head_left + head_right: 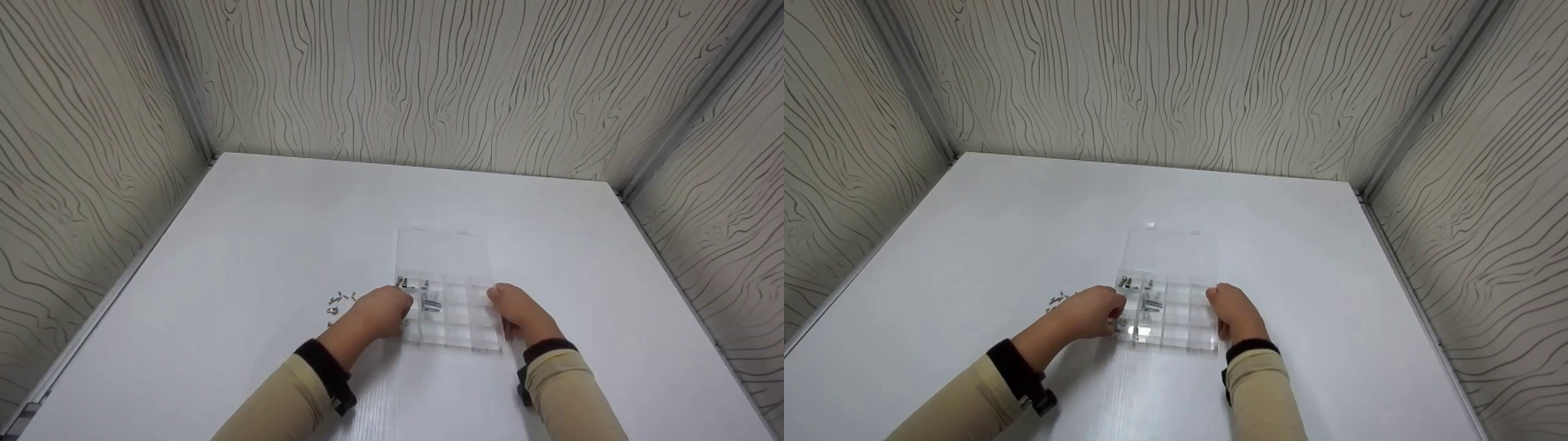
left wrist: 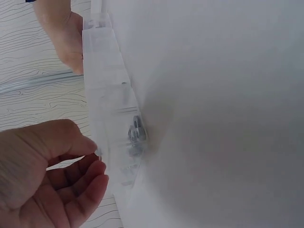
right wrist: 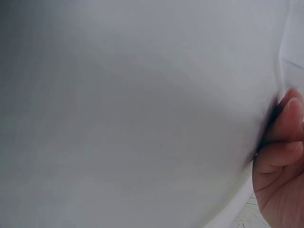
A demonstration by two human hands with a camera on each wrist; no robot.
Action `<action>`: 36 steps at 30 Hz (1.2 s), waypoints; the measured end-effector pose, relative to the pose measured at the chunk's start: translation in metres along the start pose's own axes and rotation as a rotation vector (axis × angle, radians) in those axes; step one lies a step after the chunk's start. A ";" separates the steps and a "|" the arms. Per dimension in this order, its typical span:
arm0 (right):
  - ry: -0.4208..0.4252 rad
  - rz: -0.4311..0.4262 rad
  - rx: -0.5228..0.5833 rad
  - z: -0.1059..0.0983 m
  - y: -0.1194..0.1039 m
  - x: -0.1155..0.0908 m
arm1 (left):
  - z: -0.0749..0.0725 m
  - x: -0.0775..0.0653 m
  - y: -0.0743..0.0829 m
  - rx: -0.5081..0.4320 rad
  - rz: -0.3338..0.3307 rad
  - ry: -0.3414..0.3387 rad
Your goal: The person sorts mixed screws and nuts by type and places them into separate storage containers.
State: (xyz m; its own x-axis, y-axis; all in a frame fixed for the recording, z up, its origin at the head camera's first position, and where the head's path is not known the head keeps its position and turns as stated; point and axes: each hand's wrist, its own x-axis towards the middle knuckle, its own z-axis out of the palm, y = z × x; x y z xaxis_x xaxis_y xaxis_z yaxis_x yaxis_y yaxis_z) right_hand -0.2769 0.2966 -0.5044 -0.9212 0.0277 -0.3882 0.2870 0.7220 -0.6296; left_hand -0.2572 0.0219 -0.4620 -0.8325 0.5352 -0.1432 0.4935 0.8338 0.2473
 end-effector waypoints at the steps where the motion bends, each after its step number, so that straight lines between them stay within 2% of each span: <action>1: 0.001 0.001 0.002 0.000 0.000 0.000 | 0.000 0.000 -0.001 -0.002 0.003 0.002; 4: 0.001 0.001 0.003 0.000 -0.001 0.000 | -0.003 0.000 -0.004 -0.028 -0.010 -0.002; 8: -0.010 0.011 0.009 0.000 -0.001 -0.001 | -0.012 -0.001 -0.013 -0.061 -0.076 0.000; 15: -0.016 0.038 0.023 0.000 -0.001 0.000 | -0.024 -0.006 -0.037 -0.018 -0.189 -0.001; 21: -0.012 0.035 0.035 0.000 -0.001 0.001 | -0.025 -0.017 -0.055 0.035 -0.308 -0.068; 28: -0.021 0.035 0.039 -0.001 -0.001 0.000 | -0.023 -0.028 -0.061 0.062 -0.378 -0.146; 36: -0.015 0.034 0.011 -0.001 0.000 0.002 | -0.017 -0.033 -0.062 0.096 -0.427 -0.185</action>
State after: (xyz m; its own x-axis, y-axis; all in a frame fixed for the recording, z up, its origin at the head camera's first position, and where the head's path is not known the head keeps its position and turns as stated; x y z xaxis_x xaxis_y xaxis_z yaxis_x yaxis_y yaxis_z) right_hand -0.2795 0.2970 -0.5046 -0.9067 0.0417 -0.4197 0.3211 0.7134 -0.6229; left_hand -0.2644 -0.0500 -0.4559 -0.9116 0.1493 -0.3830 0.1448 0.9886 0.0407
